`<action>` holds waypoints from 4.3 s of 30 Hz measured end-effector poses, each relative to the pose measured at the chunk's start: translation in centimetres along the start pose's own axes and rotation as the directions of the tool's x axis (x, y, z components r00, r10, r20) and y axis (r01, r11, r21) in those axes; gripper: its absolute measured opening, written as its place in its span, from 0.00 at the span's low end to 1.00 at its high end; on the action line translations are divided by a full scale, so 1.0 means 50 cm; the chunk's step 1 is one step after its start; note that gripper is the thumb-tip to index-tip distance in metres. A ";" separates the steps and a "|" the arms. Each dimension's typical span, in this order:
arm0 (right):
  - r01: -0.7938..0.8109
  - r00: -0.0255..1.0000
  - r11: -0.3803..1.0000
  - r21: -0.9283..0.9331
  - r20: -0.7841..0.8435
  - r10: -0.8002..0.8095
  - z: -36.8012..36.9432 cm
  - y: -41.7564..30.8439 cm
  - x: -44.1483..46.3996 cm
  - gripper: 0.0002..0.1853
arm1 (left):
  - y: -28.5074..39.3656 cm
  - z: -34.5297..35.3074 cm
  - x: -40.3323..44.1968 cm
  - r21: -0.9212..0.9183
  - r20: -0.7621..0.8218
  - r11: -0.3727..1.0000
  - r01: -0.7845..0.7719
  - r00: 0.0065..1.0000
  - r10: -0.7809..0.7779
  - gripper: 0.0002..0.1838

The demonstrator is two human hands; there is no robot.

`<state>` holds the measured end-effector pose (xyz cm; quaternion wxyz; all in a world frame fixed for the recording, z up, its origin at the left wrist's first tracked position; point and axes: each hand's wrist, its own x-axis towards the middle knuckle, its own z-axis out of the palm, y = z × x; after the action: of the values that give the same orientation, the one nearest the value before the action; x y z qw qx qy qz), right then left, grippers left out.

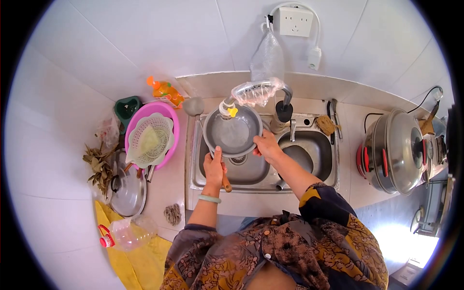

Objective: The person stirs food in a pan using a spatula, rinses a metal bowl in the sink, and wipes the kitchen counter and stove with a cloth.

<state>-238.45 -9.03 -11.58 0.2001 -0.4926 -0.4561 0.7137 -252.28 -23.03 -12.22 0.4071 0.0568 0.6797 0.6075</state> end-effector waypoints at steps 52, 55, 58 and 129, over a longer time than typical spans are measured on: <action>-0.045 0.995 0.983 0.176 0.091 0.029 -0.101 0.040 -0.033 0.21 | 0.023 0.014 0.051 -0.044 -0.089 0.994 -0.096 0.992 0.091 0.11; 0.001 0.995 0.983 0.184 -0.098 0.018 -0.178 0.093 -0.030 0.17 | 0.026 0.007 0.052 -0.042 -0.069 0.995 -0.088 0.994 0.085 0.11; 0.084 0.941 0.994 0.064 -0.334 -0.058 -0.262 0.157 0.005 0.14 | 0.031 0.007 0.048 -0.052 -0.076 0.994 -0.095 0.993 0.091 0.12; 0.131 0.954 0.950 0.284 -0.295 -0.043 -0.279 0.100 0.015 0.19 | -0.015 0.008 -0.057 -0.016 -0.088 0.996 -0.090 0.992 0.089 0.09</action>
<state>-225.63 -4.68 -17.59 0.3677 -0.5334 -0.3304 0.6864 -249.83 -24.56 -11.47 0.3501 0.0566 0.6874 0.6338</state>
